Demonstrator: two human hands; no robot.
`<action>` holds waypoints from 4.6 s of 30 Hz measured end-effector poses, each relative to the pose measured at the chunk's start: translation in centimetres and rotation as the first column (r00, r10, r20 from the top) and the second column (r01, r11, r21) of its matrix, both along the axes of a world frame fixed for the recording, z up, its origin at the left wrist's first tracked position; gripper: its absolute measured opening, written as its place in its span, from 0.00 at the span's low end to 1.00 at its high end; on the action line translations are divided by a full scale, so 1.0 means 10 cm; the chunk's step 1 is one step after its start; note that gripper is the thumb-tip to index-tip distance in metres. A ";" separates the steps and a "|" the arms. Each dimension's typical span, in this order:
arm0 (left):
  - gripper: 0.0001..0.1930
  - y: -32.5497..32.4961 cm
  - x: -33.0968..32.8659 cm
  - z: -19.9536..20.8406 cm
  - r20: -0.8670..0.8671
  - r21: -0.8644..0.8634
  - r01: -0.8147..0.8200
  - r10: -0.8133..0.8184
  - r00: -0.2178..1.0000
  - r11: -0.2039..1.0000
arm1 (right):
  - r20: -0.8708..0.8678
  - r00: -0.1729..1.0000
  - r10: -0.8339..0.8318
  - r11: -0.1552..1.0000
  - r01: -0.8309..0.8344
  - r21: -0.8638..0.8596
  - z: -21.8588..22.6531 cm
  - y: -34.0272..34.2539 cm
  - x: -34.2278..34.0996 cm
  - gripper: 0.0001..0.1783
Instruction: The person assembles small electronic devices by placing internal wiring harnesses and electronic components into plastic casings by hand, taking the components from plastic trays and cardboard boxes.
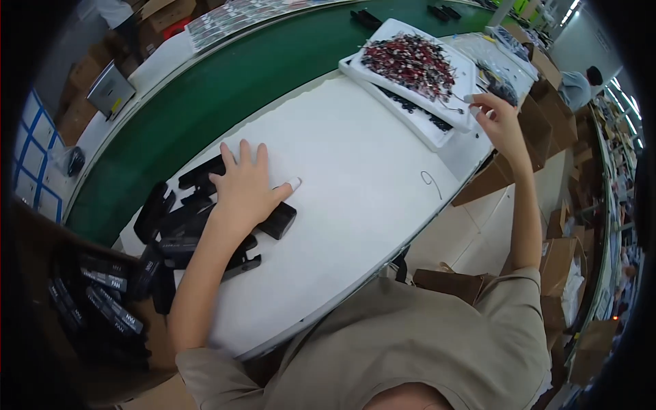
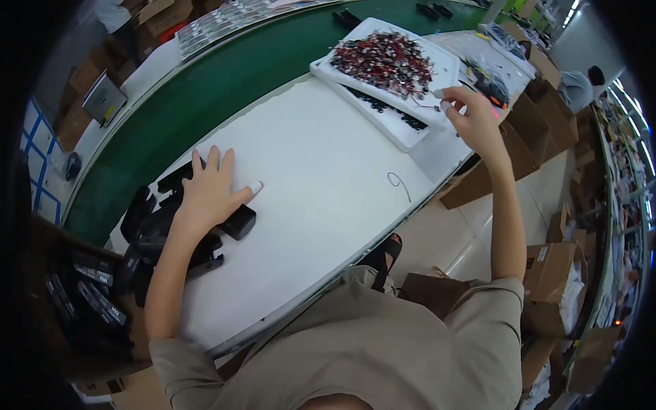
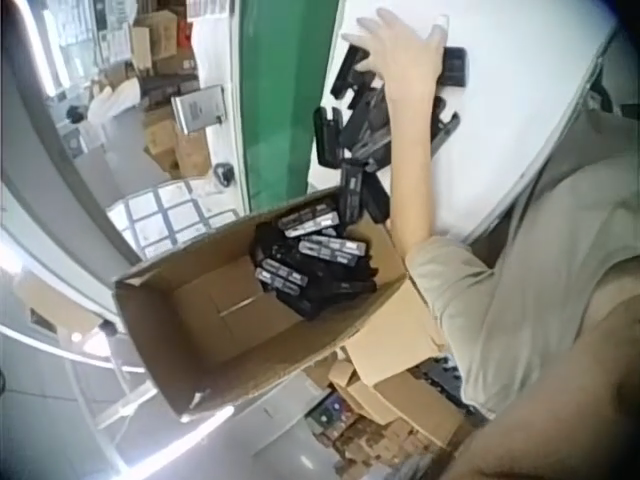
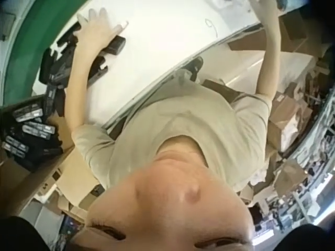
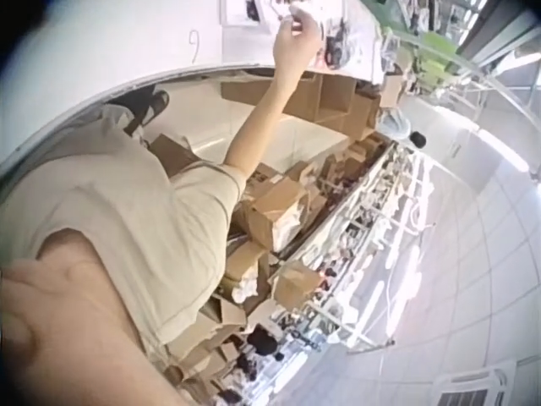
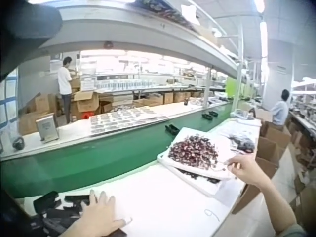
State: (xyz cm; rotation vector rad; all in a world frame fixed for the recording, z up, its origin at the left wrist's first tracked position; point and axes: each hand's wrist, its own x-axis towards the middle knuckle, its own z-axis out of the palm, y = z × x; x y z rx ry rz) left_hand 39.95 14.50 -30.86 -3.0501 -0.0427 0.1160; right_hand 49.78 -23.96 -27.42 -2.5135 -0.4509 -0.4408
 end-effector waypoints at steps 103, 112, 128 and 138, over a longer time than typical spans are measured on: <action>0.12 -0.88 -0.46 -0.62 0.645 0.075 0.490 -0.417 0.640 0.869 | -0.052 0.736 0.675 0.685 -0.651 -0.326 -0.30 1.74 -0.44 0.15; 0.08 -0.88 -0.43 -0.64 0.664 0.045 0.513 -0.410 0.625 0.857 | -0.139 0.758 0.638 0.639 -0.621 -0.453 -0.28 1.83 -0.47 0.13; 0.12 -0.74 -0.46 -0.28 0.400 -0.101 0.513 -0.437 0.806 0.853 | -0.026 0.817 0.575 0.816 -0.576 -0.057 -0.27 1.27 -0.45 0.26; 0.10 0.04 1.23 0.33 0.366 -0.193 0.068 0.007 0.931 0.979 | 0.088 0.817 0.570 0.806 -0.576 0.135 -0.59 0.94 -0.54 0.18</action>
